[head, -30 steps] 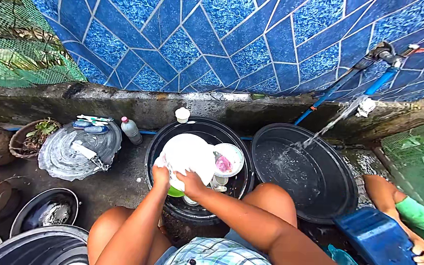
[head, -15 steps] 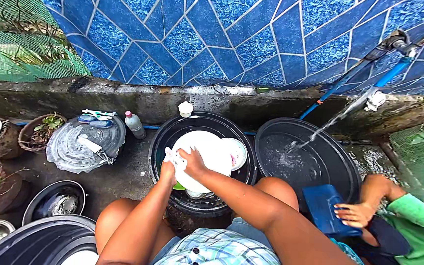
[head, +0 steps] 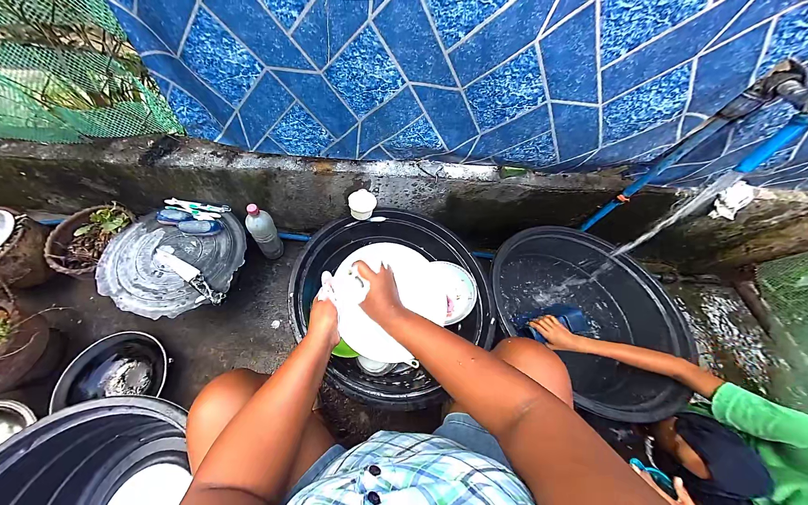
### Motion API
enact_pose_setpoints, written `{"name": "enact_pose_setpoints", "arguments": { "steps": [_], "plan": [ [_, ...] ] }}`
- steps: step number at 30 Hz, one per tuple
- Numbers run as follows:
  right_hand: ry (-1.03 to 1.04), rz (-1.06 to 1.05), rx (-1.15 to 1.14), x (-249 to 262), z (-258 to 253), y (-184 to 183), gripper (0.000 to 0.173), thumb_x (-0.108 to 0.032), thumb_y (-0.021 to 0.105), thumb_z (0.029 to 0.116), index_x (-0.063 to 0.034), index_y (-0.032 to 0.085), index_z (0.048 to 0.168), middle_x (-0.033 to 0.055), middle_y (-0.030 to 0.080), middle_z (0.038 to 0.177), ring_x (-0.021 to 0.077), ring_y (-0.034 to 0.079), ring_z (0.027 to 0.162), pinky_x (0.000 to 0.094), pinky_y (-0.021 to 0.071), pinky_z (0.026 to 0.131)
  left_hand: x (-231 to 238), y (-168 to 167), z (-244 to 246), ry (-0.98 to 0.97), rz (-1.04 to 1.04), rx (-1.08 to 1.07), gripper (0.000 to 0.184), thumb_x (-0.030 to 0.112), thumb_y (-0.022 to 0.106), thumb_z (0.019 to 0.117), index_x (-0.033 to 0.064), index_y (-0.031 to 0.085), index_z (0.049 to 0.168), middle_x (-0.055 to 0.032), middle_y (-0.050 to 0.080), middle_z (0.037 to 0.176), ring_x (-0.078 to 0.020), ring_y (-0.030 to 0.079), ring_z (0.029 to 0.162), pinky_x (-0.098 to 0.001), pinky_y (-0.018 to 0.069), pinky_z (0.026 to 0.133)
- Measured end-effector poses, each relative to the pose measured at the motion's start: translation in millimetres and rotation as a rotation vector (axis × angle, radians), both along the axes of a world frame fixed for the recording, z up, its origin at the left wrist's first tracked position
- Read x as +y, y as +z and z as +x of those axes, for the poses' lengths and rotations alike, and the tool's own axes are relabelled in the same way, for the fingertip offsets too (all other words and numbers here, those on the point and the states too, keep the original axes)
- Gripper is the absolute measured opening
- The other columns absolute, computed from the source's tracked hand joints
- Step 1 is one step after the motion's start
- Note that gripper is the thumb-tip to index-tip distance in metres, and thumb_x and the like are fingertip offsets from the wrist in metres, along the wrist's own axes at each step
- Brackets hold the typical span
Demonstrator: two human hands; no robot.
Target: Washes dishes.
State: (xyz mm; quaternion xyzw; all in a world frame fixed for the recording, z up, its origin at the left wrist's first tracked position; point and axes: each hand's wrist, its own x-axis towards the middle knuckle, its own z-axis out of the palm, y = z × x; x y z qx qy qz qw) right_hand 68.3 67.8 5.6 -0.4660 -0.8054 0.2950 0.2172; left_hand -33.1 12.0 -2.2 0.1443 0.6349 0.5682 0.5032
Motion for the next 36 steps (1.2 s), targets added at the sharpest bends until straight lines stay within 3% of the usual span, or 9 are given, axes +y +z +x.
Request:
{"name": "enact_pose_setpoints", "arguments": {
  "steps": [9, 13, 16, 19, 23, 26, 28, 31, 36],
  "plan": [
    [-0.222, 0.116, 0.007, 21, 6, -7, 0.042, -0.004, 0.073, 0.0865, -0.0002, 0.067, 0.128, 0.0333, 0.061, 0.130, 0.0509, 0.056, 0.126, 0.0634, 0.0448, 0.107, -5, -2, 8, -0.066, 0.029, 0.126, 0.032, 0.016, 0.046, 0.1098, -0.0040, 0.054, 0.134, -0.0170, 0.062, 0.123, -0.0157, 0.062, 0.107, -0.0322, 0.0518, 0.094],
    [0.128, -0.064, -0.188, -40, 12, -13, 0.043, -0.007, 0.054, 0.0999, -0.0055, 0.060, 0.142, 0.0340, 0.056, 0.141, 0.0499, 0.051, 0.135, 0.0589, 0.0412, 0.114, 4, -8, -1, 0.078, 0.064, 0.146, 0.028, 0.014, 0.047, 0.1090, -0.0064, 0.057, 0.126, -0.0167, 0.065, 0.108, -0.0164, 0.064, 0.093, -0.0344, 0.0552, 0.085],
    [0.190, 0.000, -0.171, -54, 50, -25, 0.037, -0.004, 0.058, 0.0970, -0.0055, 0.069, 0.132, 0.0331, 0.063, 0.133, 0.0529, 0.055, 0.131, 0.0643, 0.0424, 0.111, 4, -8, -16, 0.145, 0.049, 0.184, 0.030, 0.013, 0.045, 0.1096, -0.0061, 0.055, 0.130, -0.0192, 0.063, 0.117, -0.0195, 0.063, 0.102, -0.0378, 0.0531, 0.091],
    [-0.017, 0.049, -0.154, -5, 82, -19, 0.038, 0.007, 0.066, 0.0868, -0.0010, 0.074, 0.123, 0.0362, 0.063, 0.128, 0.0560, 0.054, 0.128, 0.0679, 0.0406, 0.108, 0, -2, -14, 0.093, 0.039, 0.250, 0.028, 0.010, 0.046, 0.1086, -0.0078, 0.056, 0.128, -0.0198, 0.063, 0.117, -0.0190, 0.062, 0.104, -0.0366, 0.0517, 0.093],
    [-0.159, 0.289, -0.030, 35, 55, -23, 0.035, 0.005, 0.073, 0.0806, -0.0004, 0.076, 0.116, 0.0313, 0.066, 0.123, 0.0507, 0.059, 0.123, 0.0648, 0.0453, 0.105, -6, 0, 8, -0.021, 0.040, 0.280, 0.031, 0.013, 0.047, 0.1087, -0.0075, 0.058, 0.129, -0.0202, 0.064, 0.122, -0.0191, 0.062, 0.110, -0.0360, 0.0507, 0.098],
    [-0.013, 0.189, -0.003, -4, 14, -22, 0.039, 0.004, 0.070, 0.0843, -0.0022, 0.074, 0.122, 0.0357, 0.064, 0.125, 0.0536, 0.059, 0.123, 0.0640, 0.0463, 0.106, -2, -1, 10, 0.042, 0.044, 0.208, 0.032, 0.016, 0.045, 0.1103, -0.0074, 0.057, 0.129, -0.0195, 0.064, 0.119, -0.0188, 0.063, 0.106, -0.0364, 0.0517, 0.095],
    [0.120, 0.230, 0.064, -31, 10, -26, 0.027, -0.002, 0.069, 0.0878, -0.0030, 0.077, 0.113, 0.0295, 0.071, 0.116, 0.0485, 0.066, 0.115, 0.0610, 0.0523, 0.100, 2, -4, 3, 0.114, 0.074, 0.185, 0.029, 0.015, 0.043, 0.1104, -0.0066, 0.057, 0.125, -0.0166, 0.064, 0.108, -0.0157, 0.064, 0.094, -0.0336, 0.0546, 0.086],
    [0.243, 0.155, 0.092, -34, 40, -25, 0.025, -0.002, 0.070, 0.0883, -0.0027, 0.078, 0.111, 0.0261, 0.072, 0.116, 0.0465, 0.065, 0.118, 0.0608, 0.0486, 0.105, -1, -3, -6, 0.115, 0.062, 0.209, 0.029, 0.009, 0.042, 0.1093, -0.0083, 0.053, 0.130, -0.0207, 0.062, 0.117, -0.0191, 0.062, 0.102, -0.0364, 0.0531, 0.090],
    [-0.208, 0.060, 0.124, 10, 57, -22, 0.034, 0.004, 0.073, 0.0844, 0.0029, 0.073, 0.119, 0.0362, 0.061, 0.130, 0.0503, 0.056, 0.127, 0.0613, 0.0430, 0.111, -5, 0, 0, 0.041, 0.093, 0.300, 0.029, 0.012, 0.046, 0.1090, -0.0084, 0.056, 0.126, -0.0188, 0.063, 0.115, -0.0165, 0.062, 0.103, -0.0344, 0.0513, 0.093]
  ]
}}
